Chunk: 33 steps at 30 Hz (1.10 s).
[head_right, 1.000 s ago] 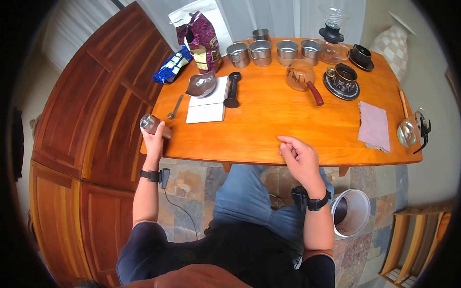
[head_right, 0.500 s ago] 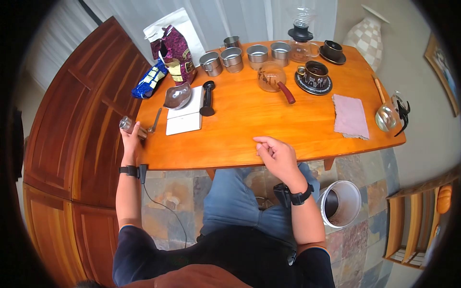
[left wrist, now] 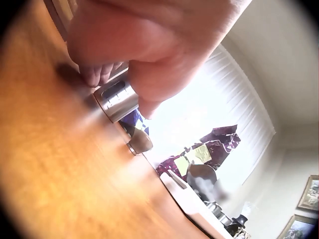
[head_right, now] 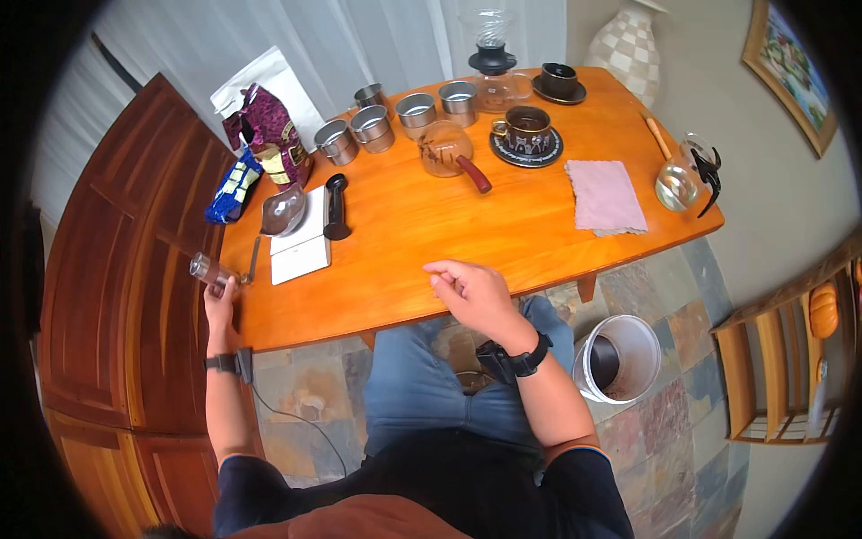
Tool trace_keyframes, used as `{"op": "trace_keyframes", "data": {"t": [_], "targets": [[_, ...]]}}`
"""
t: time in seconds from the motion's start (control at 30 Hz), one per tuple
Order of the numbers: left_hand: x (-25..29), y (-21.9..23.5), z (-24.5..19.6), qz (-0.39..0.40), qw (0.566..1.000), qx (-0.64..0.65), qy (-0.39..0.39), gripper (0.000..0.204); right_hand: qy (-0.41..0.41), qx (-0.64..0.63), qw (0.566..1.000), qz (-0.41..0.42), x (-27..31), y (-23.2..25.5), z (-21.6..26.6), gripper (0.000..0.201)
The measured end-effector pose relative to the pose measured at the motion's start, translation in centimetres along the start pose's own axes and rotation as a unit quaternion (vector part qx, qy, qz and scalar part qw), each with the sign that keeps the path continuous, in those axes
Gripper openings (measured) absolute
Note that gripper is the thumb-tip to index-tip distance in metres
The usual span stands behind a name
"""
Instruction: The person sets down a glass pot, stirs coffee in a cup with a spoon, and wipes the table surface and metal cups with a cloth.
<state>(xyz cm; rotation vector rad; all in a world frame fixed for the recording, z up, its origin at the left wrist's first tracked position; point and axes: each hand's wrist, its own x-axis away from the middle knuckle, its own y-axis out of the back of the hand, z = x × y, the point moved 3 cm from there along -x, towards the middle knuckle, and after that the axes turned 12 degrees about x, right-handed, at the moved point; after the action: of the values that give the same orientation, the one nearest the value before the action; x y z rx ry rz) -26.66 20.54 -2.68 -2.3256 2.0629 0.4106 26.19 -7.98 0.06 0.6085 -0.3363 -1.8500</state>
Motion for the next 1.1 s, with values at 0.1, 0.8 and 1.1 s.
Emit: {"op": "trace_keyframes", "data": {"t": [0.1, 0.8, 1.1], "targets": [[3.8, 0.0, -1.4, -0.120, 0.992, -0.041, 0.014, 0.062, -0.002, 0.021, 1.000, 0.018, 0.0, 0.4, 0.4, 0.023], [15.5, -9.1, -6.1, -0.136, 0.969, -0.157, -0.136, 0.026, -0.012, -0.002, 1.000, 0.001, 0.8, 1.9, 0.1, 0.019], [15.4, -8.9, -4.9, -0.162, 0.966, -0.133, -0.150, 0.025, -0.070, 0.462, 0.871, -0.149, -0.3, 17.9, -10.4, 0.049]]}}
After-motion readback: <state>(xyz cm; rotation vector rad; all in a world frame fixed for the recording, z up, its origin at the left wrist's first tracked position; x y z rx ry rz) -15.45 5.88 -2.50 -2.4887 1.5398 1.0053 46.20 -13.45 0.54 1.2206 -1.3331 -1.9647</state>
